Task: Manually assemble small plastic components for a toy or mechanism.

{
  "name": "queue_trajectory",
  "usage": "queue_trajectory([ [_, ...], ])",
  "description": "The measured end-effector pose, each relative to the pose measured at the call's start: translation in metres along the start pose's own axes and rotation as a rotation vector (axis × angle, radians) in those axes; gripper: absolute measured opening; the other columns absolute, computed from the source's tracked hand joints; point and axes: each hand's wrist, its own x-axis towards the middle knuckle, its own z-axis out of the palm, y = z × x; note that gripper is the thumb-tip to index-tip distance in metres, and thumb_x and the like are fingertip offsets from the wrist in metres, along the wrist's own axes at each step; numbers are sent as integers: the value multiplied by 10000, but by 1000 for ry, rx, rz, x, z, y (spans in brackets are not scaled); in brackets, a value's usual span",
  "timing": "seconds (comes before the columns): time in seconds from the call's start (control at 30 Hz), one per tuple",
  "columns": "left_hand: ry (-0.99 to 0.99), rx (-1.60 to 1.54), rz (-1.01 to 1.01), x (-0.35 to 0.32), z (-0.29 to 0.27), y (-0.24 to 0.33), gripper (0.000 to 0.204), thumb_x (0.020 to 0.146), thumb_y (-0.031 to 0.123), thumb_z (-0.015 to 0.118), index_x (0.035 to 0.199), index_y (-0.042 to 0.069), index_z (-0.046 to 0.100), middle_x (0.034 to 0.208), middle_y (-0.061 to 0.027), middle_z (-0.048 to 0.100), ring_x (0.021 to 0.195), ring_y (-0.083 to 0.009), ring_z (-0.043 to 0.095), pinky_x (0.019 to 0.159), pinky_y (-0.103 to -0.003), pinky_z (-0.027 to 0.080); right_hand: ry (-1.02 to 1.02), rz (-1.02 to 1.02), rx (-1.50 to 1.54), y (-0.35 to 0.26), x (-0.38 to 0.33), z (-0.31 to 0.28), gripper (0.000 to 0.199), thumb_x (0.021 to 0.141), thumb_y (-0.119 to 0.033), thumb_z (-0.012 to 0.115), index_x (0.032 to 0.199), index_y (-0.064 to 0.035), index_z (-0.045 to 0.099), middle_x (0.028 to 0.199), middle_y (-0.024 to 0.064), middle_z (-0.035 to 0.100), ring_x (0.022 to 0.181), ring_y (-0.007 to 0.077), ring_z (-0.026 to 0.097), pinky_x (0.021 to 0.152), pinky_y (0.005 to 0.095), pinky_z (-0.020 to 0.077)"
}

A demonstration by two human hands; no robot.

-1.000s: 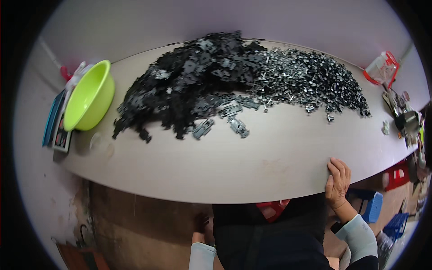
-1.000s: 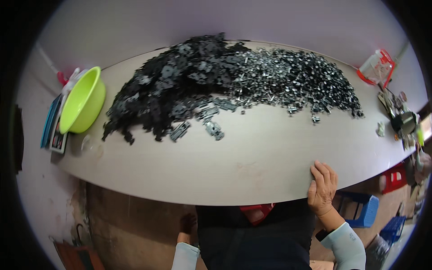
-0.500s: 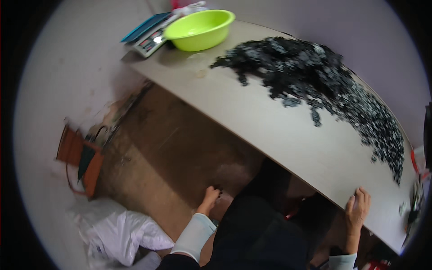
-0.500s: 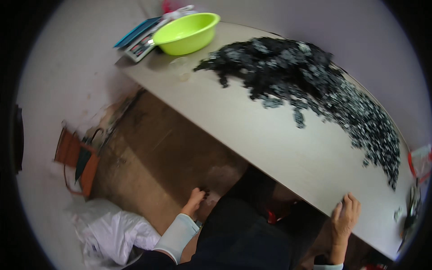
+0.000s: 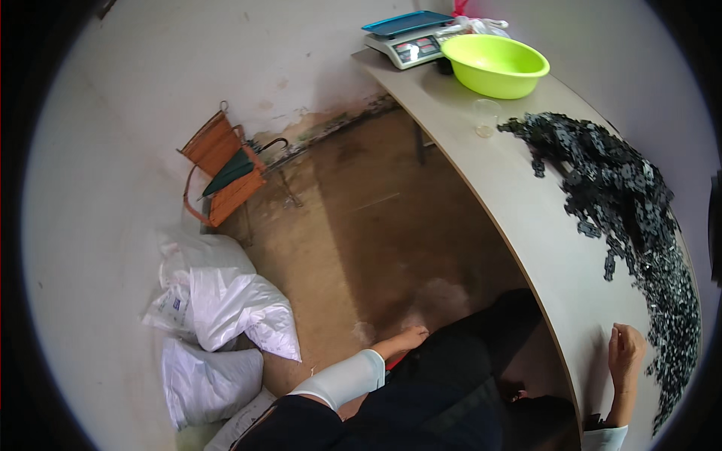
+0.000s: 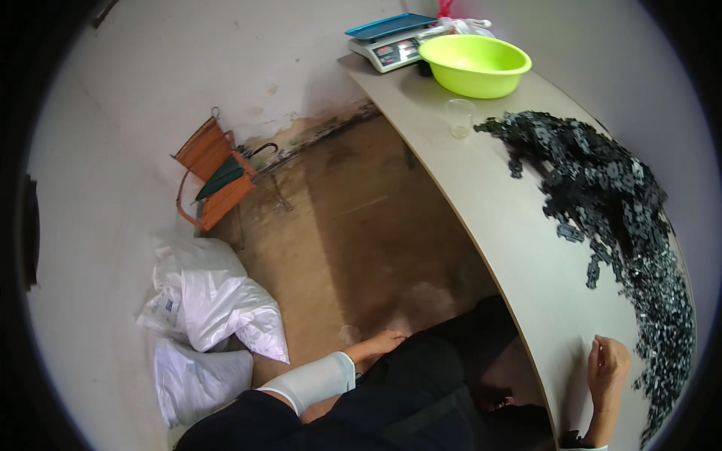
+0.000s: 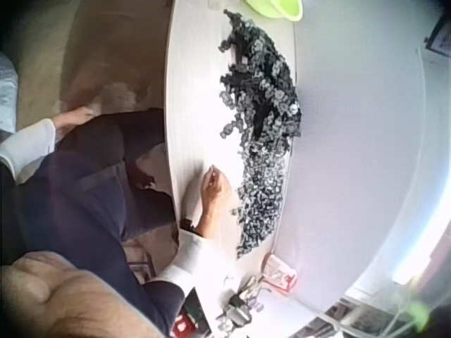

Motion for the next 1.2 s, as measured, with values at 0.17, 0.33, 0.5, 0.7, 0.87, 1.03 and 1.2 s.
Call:
queue_trajectory([
  [0.17,95,146,22,-27,-14,-12,343,996,271,479,1161,28,656,1161,-210,667,1111,-374,619,944,-433,475,-230,251,406,-13,17,7,69,889,-33,632,870,29,657,645,84,567,571,140,510,566,305,412],
  [0.33,187,238,44,-39,-10,-24,334,983,230,445,1157,17,635,1159,-244,647,1111,-416,597,948,-468,468,-182,369,656,1,11,11,96,878,-41,628,888,39,680,694,19,612,624,78,516,575,242,416],
  [0.5,308,396,182,-51,-18,5,391,931,53,442,1307,23,546,1214,-247,618,1118,-424,584,953,-475,466,-155,408,685,1,10,5,106,868,-52,645,903,37,691,705,19,636,644,68,565,609,227,450],
  [0.7,309,596,295,-57,-26,31,566,873,-59,430,1430,47,427,1136,-222,604,1058,-414,590,922,-476,480,-113,584,921,10,11,9,140,904,-83,623,948,32,689,716,24,649,633,82,603,578,229,482],
  [0.87,214,706,261,-40,-29,41,570,878,-39,458,1438,64,428,1136,-208,604,1064,-406,594,921,-476,484,-159,589,1152,16,7,10,182,948,-144,623,1012,18,677,767,29,657,670,81,615,590,230,518],
  [1.03,265,690,326,-23,-24,34,438,907,15,480,1344,37,503,1124,-223,623,1031,-425,609,884,-497,498,-194,583,1146,20,7,9,189,952,-154,631,1018,17,677,797,32,662,686,85,623,607,238,527],
  [1.2,226,641,344,-13,-16,50,321,912,39,500,1224,13,568,1080,-234,637,999,-429,618,861,-490,507,-194,559,1119,22,9,7,185,960,-146,611,1024,13,680,796,30,666,705,91,629,611,237,517],
])
